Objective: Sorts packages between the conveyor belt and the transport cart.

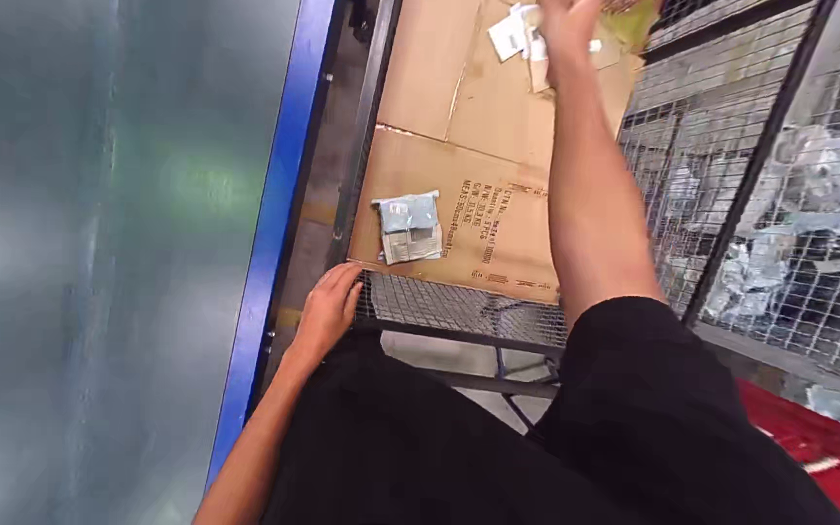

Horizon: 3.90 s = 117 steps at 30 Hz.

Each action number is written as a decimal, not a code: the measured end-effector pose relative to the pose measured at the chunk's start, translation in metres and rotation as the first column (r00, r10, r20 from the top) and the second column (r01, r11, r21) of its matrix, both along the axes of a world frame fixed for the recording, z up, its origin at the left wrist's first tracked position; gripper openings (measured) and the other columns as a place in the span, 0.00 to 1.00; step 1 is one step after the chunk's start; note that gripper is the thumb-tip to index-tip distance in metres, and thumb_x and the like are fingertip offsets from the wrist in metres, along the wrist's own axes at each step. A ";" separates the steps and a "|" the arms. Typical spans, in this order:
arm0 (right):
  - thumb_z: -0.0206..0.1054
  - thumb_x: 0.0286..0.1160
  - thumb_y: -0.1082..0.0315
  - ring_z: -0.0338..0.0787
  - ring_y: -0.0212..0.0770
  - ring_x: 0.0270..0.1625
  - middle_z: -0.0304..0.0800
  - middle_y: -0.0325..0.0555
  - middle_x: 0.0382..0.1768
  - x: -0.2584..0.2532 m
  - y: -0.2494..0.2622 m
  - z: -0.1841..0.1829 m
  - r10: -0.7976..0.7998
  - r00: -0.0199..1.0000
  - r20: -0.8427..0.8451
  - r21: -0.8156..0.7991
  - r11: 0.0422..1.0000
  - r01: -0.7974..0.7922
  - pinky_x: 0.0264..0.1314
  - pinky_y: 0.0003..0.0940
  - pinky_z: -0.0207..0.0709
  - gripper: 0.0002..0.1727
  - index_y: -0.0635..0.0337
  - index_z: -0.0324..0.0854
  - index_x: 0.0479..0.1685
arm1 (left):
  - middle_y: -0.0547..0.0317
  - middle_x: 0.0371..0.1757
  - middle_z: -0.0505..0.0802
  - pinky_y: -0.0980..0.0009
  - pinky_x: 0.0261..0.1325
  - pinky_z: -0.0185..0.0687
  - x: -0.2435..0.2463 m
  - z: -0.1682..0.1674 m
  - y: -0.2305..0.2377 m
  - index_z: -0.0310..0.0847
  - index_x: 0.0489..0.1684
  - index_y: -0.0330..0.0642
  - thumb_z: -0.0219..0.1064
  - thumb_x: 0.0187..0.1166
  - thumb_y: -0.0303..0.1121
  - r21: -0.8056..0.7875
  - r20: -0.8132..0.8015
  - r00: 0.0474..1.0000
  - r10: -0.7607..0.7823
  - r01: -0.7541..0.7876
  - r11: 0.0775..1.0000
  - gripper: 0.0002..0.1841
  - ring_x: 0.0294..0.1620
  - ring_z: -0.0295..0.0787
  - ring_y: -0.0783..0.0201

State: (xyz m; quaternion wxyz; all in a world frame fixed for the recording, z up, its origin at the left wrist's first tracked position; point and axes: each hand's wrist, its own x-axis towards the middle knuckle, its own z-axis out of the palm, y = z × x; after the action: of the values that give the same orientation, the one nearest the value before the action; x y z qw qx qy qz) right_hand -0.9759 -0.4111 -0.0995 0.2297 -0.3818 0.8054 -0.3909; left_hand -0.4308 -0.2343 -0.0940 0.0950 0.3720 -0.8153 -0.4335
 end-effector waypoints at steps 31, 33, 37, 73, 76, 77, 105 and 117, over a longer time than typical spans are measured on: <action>0.88 0.42 0.37 0.82 0.57 0.75 0.80 0.64 0.73 0.209 0.277 -0.337 -0.170 0.935 0.311 0.683 0.724 -0.096 0.76 0.61 0.75 0.73 0.57 0.47 0.93 | 0.25 0.78 0.76 0.37 0.81 0.69 -0.096 -0.253 0.008 0.49 0.89 0.27 0.76 0.74 0.52 0.644 0.579 0.792 0.194 -0.591 0.486 0.52 0.80 0.74 0.34; 0.87 0.50 0.45 0.81 0.47 0.76 0.77 0.58 0.77 0.221 0.297 -0.337 -0.301 0.840 0.452 0.582 0.813 -0.022 0.78 0.50 0.77 0.65 0.57 0.50 0.92 | 0.29 0.81 0.74 0.39 0.84 0.67 -0.098 -0.283 0.011 0.48 0.91 0.32 0.80 0.67 0.53 0.635 0.570 0.778 0.263 -0.621 0.459 0.56 0.83 0.71 0.38; 0.81 0.65 0.55 0.88 0.40 0.67 0.82 0.53 0.71 0.236 0.322 -0.314 -0.377 0.621 0.687 0.442 0.895 0.054 0.69 0.41 0.85 0.54 0.60 0.51 0.90 | 0.38 0.66 0.89 0.45 0.74 0.81 -0.112 -0.270 0.008 0.74 0.77 0.34 0.81 0.70 0.47 0.795 0.467 0.864 0.188 -0.503 0.340 0.38 0.67 0.88 0.47; 0.89 0.49 0.44 0.91 0.31 0.59 0.86 0.33 0.64 0.758 0.258 0.097 0.518 -0.259 0.815 -0.479 0.352 -0.804 0.61 0.33 0.90 0.67 0.49 0.44 0.90 | 0.64 0.32 0.96 0.70 0.39 0.94 0.417 0.204 0.248 0.91 0.41 0.42 0.82 0.65 0.27 0.268 -0.336 -0.207 0.919 -0.956 -0.118 0.10 0.31 0.94 0.71; 0.90 0.50 0.55 0.90 0.36 0.61 0.84 0.37 0.66 0.803 0.284 0.109 0.500 -0.351 0.792 -0.519 0.248 -0.818 0.64 0.39 0.89 0.65 0.45 0.42 0.90 | 0.66 0.33 0.96 0.70 0.39 0.94 0.448 0.207 0.285 0.90 0.42 0.43 0.83 0.64 0.27 0.196 -0.368 -0.289 0.884 -0.953 -0.231 0.11 0.31 0.93 0.72; 0.89 0.51 0.58 0.90 0.38 0.63 0.83 0.39 0.69 0.815 0.292 0.113 0.510 -0.374 0.775 -0.537 0.219 -0.815 0.65 0.41 0.89 0.67 0.45 0.39 0.92 | 0.67 0.33 0.95 0.71 0.38 0.93 0.455 0.208 0.296 0.88 0.42 0.44 0.83 0.64 0.27 0.157 -0.393 -0.293 0.872 -0.955 -0.251 0.12 0.31 0.93 0.72; 0.66 0.80 0.70 0.96 0.42 0.46 0.93 0.50 0.45 0.765 0.291 0.082 0.334 -0.063 0.940 -0.235 0.507 -0.829 0.55 0.42 0.92 0.21 0.65 0.68 0.68 | 0.65 0.48 0.93 0.69 0.58 0.90 0.427 0.179 0.281 0.77 0.65 0.40 0.48 0.92 0.40 0.411 -0.153 0.098 0.983 -0.899 0.154 0.17 0.50 0.91 0.74; 0.58 0.84 0.60 0.94 0.46 0.50 0.91 0.48 0.53 0.556 0.307 0.030 0.080 0.073 0.994 -0.044 0.913 -0.406 0.49 0.47 0.91 0.28 0.56 0.58 0.81 | 0.59 0.39 0.97 0.68 0.47 0.95 0.230 0.128 0.072 0.86 0.49 0.33 0.68 0.82 0.31 0.370 -0.164 0.679 0.716 -0.630 0.682 0.09 0.39 0.96 0.69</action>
State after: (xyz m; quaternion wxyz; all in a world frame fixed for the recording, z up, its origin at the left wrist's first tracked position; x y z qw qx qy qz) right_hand -0.4199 -0.1046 -0.0697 0.8102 -0.1250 0.4138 -0.3960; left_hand -0.2011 -0.1627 0.0338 0.3158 0.5887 -0.5231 -0.5292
